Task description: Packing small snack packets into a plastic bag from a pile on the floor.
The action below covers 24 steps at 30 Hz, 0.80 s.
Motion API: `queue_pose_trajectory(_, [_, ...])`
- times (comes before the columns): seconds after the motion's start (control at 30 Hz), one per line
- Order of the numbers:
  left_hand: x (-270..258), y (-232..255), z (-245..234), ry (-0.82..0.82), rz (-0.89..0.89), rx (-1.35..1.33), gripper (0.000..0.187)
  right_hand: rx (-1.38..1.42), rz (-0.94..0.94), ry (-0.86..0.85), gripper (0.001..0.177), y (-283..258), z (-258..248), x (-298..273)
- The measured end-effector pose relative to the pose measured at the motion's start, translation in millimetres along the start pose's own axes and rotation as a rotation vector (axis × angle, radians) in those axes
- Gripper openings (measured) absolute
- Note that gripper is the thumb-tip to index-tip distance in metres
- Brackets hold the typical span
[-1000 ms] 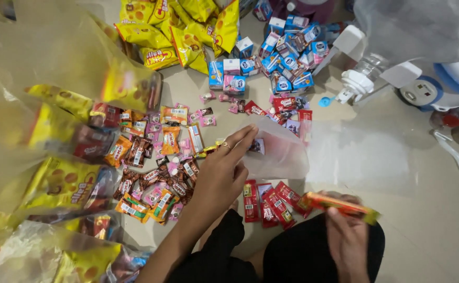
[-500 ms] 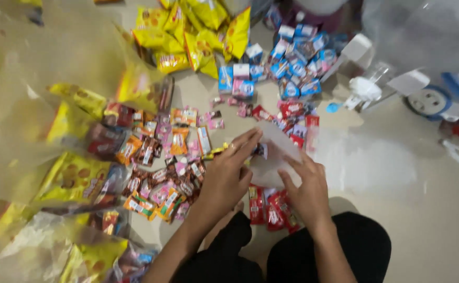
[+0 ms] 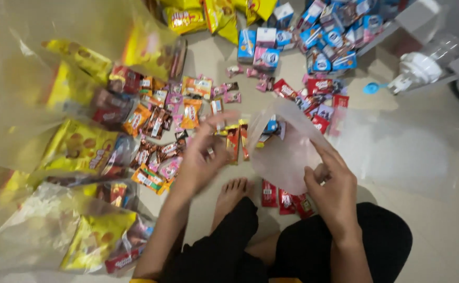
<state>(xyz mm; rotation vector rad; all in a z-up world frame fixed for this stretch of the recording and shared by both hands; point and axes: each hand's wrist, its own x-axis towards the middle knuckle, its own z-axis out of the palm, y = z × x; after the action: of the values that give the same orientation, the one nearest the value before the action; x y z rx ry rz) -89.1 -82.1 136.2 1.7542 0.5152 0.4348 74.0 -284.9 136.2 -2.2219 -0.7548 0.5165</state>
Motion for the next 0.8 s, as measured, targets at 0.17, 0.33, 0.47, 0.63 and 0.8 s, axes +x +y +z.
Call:
queue_pose_trajectory(0.17, [1, -87, -19, 0.061, -0.379, 0.410, 0.040, 0.072, -0.024, 0.018, 0.056, 5, 5, -1])
queue_pose_trajectory(0.33, [-25, -209, 0, -0.069, -0.624, 0.688, 0.080, 0.106, -0.087, 0.021, 0.057, -4, 5, -2])
queue_pose_trajectory(0.47, [-31, -226, 9, 0.029, -0.562, 0.695, 0.095, 0.125, -0.079, -0.001, 0.057, -5, 3, -3])
queue_pose_trajectory(0.63, [-24, -187, 11, 0.136, -0.623, 0.601, 0.106, 0.157, -0.065, 0.001, 0.059, -2, 1, -3])
queue_pose_trajectory(0.8, [-23, -155, -12, 0.311, -0.350, 0.597, 0.066, 0.170, -0.044, 0.005, 0.059, 3, -1, -1])
